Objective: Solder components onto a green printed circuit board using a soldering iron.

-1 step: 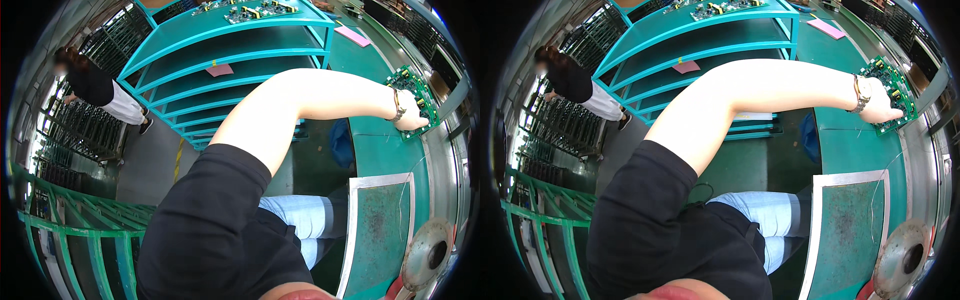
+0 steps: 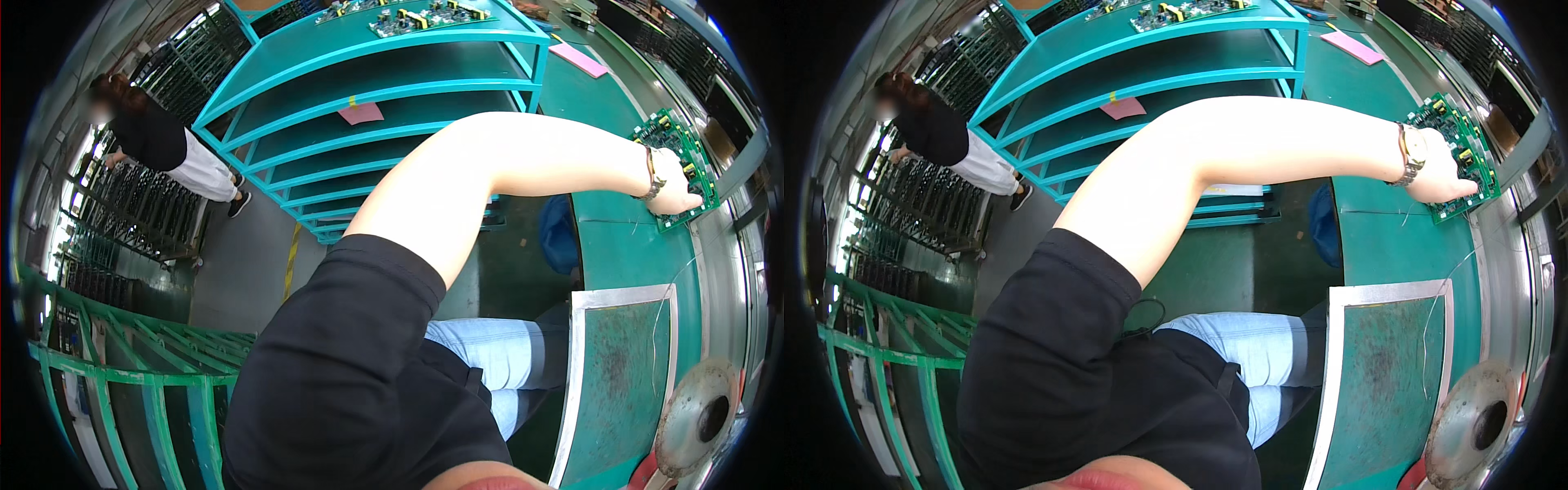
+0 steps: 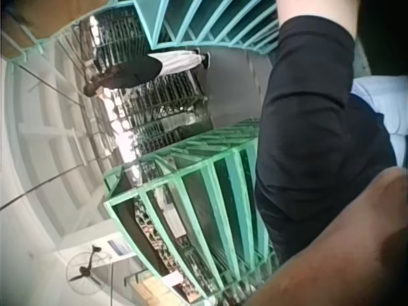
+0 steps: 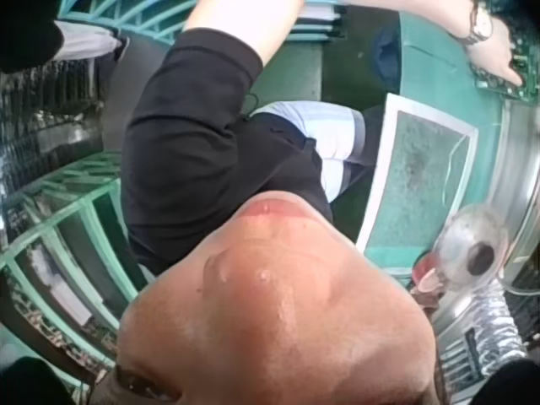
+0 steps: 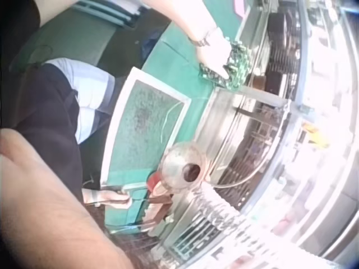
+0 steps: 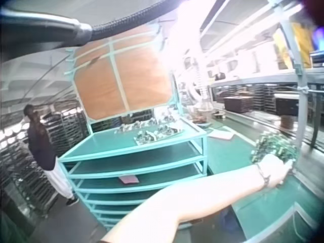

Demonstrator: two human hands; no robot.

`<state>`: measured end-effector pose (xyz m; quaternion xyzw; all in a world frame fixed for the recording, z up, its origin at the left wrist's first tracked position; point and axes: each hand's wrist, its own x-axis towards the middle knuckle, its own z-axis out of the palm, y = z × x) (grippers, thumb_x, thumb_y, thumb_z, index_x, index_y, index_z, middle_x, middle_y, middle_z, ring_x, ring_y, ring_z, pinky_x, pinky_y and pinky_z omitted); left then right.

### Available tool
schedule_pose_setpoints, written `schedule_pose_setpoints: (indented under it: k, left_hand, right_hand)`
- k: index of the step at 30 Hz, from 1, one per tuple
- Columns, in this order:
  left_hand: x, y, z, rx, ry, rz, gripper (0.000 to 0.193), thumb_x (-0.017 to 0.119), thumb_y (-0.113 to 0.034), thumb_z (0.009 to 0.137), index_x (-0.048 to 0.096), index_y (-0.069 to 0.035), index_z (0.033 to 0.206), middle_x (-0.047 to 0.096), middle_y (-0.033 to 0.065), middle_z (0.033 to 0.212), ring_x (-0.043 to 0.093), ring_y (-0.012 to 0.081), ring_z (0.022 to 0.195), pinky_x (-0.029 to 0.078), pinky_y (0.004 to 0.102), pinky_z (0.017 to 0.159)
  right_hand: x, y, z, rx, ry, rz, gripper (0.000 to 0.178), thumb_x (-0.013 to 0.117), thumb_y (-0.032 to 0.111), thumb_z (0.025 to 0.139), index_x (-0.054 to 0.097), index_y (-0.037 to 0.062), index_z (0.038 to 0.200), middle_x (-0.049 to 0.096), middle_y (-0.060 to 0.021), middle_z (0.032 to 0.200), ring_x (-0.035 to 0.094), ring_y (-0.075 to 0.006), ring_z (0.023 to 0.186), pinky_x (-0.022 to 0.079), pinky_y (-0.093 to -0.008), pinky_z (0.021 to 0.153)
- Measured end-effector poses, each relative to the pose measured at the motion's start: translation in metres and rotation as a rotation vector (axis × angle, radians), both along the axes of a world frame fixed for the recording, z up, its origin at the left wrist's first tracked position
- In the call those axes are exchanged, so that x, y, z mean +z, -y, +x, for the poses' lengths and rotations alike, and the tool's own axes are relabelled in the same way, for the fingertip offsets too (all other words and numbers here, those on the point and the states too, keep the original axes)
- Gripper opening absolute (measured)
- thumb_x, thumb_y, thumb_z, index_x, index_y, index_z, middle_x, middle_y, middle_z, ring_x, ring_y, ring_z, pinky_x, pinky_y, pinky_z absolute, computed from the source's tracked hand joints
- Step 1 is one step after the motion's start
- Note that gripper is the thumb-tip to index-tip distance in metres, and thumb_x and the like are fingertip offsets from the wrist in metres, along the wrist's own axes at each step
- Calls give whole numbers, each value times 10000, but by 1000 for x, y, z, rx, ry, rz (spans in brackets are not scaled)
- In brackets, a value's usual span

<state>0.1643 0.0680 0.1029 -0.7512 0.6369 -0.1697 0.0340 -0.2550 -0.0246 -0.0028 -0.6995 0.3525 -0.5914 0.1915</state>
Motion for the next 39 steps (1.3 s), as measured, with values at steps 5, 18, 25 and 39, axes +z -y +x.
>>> schedule_pose_setpoints:
  k: [5, 18, 25, 39]
  left_hand:
    - [-6, 6, 8, 50, 8, 9, 235, 367, -231, 831, 473, -123, 1011, 599, 113, 789, 607, 304, 729, 472, 440, 563]
    - [-6, -1, 16, 269, -293, 61, 397, 250, -322, 890, 526, -90, 1057, 608, 149, 887, 580, 333, 816, 441, 454, 698]
    - [-11, 3, 21, 205, -150, 134, 375, 254, -311, 890, 532, -99, 1027, 606, 137, 914, 577, 320, 837, 430, 458, 701]
    - [-11, -4, 19, 208, -33, 173, 341, 272, -309, 883, 509, -133, 1055, 600, 125, 927, 578, 311, 875, 444, 451, 723]
  right_hand:
    - [0, -4, 2, 38, -25, -14, 201, 471, 184, 862, 512, 21, 972, 526, -98, 818, 492, -159, 623, 408, -252, 539]
    - [-15, -18, 1, 38, 12, 67, 208, 468, 182, 868, 505, 23, 998, 535, -89, 845, 489, -142, 644, 400, -237, 557]
    - [-19, -17, -3, 34, 24, 75, 213, 467, 181, 871, 501, 24, 1012, 539, -83, 859, 487, -133, 656, 396, -229, 567]
    - [-21, -11, -14, 18, 7, 74, 224, 464, 179, 878, 494, 26, 1039, 549, -73, 887, 483, -114, 679, 387, -213, 587]
